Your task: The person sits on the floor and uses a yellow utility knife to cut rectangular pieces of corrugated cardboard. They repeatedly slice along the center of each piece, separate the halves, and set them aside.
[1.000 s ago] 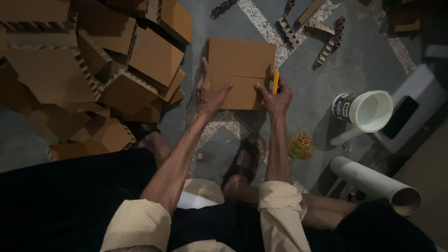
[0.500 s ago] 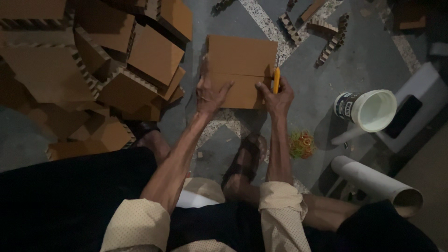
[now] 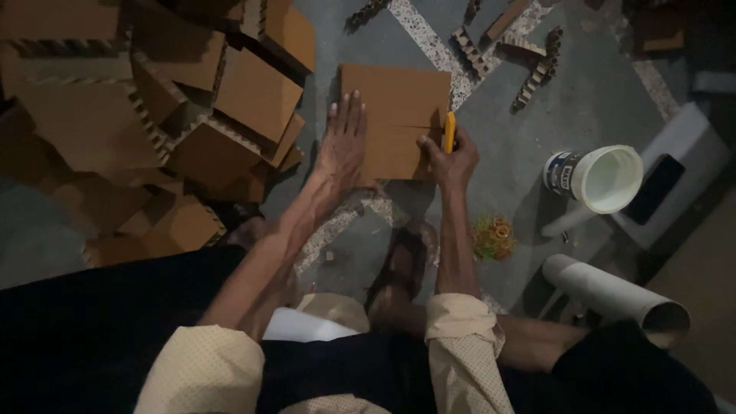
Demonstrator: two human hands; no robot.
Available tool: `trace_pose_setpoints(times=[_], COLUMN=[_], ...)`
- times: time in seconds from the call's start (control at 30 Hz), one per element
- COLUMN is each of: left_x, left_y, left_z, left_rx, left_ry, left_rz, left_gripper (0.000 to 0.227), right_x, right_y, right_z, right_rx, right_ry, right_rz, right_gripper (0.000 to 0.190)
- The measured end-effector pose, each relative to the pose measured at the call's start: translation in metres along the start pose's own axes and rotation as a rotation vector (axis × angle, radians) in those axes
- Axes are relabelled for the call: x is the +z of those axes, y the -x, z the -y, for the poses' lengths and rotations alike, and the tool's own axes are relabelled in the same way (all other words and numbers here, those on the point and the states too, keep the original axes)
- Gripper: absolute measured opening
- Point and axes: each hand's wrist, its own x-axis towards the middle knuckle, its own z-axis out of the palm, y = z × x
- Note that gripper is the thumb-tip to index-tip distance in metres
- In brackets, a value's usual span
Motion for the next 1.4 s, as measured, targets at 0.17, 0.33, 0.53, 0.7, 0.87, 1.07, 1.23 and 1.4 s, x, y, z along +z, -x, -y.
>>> trace_pose_setpoints(times=[0.17, 0.33, 0.53, 0.7, 0.87, 1.07, 1.23, 1.4], left_x=[0.019, -0.004, -0.02, -0.018, -0.03, -0.025, -0.022, -0.021], left_y=[-0.009, 0.001, -0.002, -0.004, -0.002, 0.0, -0.003, -0.003], left_z=[0.001, 0.004, 0.007, 0.01, 0.012, 0.012, 0.011, 0.009], left_rx=[-0.073, 0.076, 0.205, 0.213, 0.208, 0.181, 0.181, 0.171], left_ry=[-0.434, 0.051, -0.193, -0.192, -0.176, -0.142, -0.226, -0.105], left_rz=[-0.517, 0.035, -0.027, -0.054, 0.088, 0.038, 0.017, 0.082], left_gripper=[0.121, 0.128, 0.132, 0.12, 0.122, 0.119, 0.122, 0.131], right_x=[0.008, 0.006, 0.032, 0.064, 0.073, 0.069, 0.067, 0.068], right_y=[-0.004, 0.005, 0.02, 0.007, -0.002, -0.005, -0.007, -0.017], right_z=[-0.02, -0.018, 0.022, 0.032, 0.034, 0.036, 0.04, 0.045], right_rx=[0.006, -0.186, 0.011, -0.379, 0.266, 0.054, -0.35, -0.565], right_ry=[0.013, 0.086, 0.158, 0.195, -0.733, -0.701, -0.025, 0.178], right_rz=[-0.007, -0.144, 0.083, 0.013, 0.17, 0.251, 0.091, -0.007], right_gripper=[0.048, 0.039, 0.048, 0.051, 0.036, 0.041, 0.049, 0.04])
